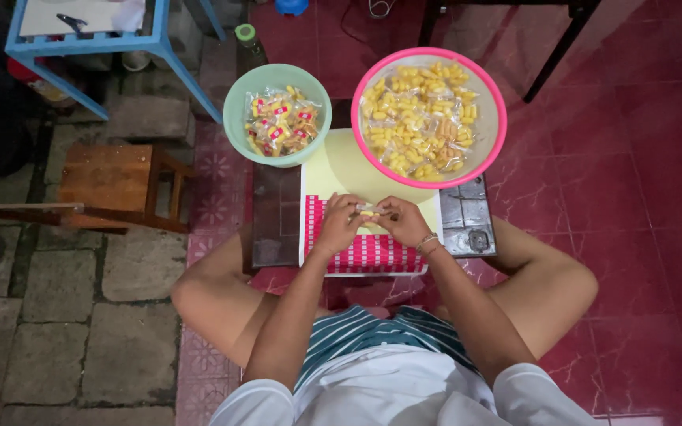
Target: Wrapping small yellow candies in individual paper wrappers
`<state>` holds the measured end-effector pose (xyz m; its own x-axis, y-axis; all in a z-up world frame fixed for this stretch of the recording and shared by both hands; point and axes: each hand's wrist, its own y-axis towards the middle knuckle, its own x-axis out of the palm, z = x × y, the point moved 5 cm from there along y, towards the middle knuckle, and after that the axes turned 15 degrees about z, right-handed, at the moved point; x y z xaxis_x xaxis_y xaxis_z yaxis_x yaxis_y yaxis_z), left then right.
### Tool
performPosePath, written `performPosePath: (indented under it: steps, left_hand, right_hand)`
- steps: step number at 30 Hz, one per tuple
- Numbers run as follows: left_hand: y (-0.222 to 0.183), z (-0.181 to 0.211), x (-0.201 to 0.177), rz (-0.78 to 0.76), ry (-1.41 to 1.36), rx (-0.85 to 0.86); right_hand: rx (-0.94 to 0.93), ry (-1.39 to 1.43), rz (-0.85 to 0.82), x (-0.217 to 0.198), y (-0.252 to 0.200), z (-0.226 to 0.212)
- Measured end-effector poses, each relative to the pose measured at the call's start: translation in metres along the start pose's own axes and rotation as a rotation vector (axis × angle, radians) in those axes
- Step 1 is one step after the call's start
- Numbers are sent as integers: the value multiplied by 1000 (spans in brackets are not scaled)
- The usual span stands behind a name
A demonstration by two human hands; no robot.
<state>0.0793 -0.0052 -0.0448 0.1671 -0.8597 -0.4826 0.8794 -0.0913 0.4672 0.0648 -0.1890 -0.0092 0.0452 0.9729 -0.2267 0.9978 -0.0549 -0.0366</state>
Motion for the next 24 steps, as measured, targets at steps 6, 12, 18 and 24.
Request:
performPosePath:
  steps: [6, 12, 18, 24]
  left_hand:
    - [-2, -10, 7, -64, 21, -46]
    - [-4, -23, 11, -138, 36, -96]
    - [5, 0, 0, -236, 26, -140]
    - [1, -4, 1, -253, 31, -143]
  right_hand:
    - [14, 41, -46, 0, 0, -5]
    - [48, 55, -70, 0, 1, -1]
    - [74, 73, -143, -1, 5, 7]
    - [76, 99, -162, -1, 4, 14]
